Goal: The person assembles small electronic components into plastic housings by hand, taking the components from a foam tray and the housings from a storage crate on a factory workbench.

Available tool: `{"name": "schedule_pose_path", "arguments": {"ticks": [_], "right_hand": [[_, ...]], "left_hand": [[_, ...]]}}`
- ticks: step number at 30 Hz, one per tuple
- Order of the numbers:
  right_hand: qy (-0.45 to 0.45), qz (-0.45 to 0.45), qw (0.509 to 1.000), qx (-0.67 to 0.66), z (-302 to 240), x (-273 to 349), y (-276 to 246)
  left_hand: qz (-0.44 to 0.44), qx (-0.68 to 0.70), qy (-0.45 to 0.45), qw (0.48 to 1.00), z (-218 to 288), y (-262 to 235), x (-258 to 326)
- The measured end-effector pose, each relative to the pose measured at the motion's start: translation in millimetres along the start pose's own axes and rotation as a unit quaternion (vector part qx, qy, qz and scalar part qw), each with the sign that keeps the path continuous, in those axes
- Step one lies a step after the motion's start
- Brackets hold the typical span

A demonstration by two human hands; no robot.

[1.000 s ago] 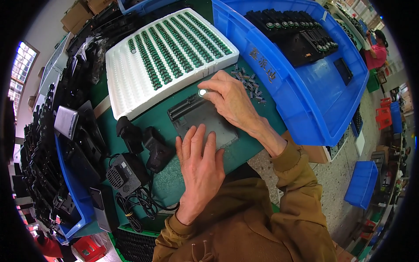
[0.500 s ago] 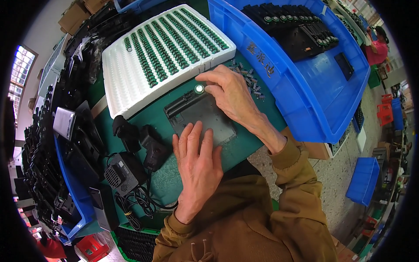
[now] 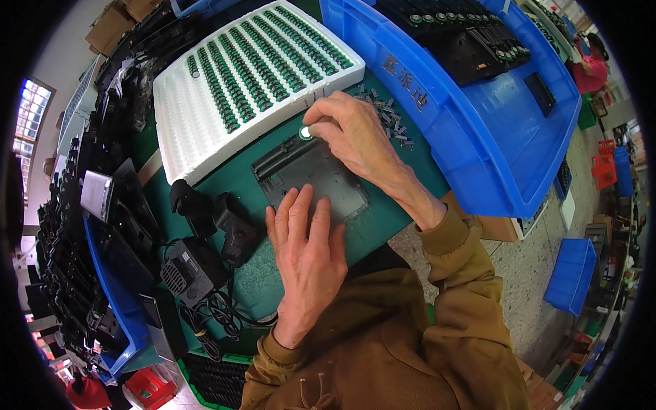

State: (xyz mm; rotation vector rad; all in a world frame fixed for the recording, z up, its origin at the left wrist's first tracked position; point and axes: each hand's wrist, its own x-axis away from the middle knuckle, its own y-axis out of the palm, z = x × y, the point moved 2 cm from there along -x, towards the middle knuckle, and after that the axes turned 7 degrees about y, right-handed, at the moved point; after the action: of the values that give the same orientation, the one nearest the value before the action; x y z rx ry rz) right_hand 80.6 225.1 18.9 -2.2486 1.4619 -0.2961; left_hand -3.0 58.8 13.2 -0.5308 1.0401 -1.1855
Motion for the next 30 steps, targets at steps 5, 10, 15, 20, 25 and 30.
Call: {"name": "schedule_pose_path", "arguments": {"ticks": [5, 10, 15, 20, 25, 30], "right_hand": [[-0.074, 0.01, 0.996, 0.051, 4, 0, 3], [-0.084, 0.01, 0.995, 0.046, -2, 0, 3], [-0.079, 0.018, 0.995, 0.052, 0, -1, 3], [-0.167, 0.073, 0.972, 0.151, -6, 4, 8], [-0.097, 0.127, 0.98, 0.118, -9, 16, 13], [-0.063, 0.089, 0.994, 0.019, 1, 13, 11]], "left_hand": [[-0.002, 0.0, -0.003, 1.0, -1, 0, 0], [0.001, 0.0, 0.0, 1.0, -1, 0, 1], [0.001, -0.002, 0.002, 1.0, -1, 0, 0], [0.002, -0.003, 0.0, 1.0, -1, 1, 1], [0.005, -0.001, 0.0, 1.0, 0, 0, 0], [0.005, -0.002, 0.002, 1.0, 0, 0, 1]]}}
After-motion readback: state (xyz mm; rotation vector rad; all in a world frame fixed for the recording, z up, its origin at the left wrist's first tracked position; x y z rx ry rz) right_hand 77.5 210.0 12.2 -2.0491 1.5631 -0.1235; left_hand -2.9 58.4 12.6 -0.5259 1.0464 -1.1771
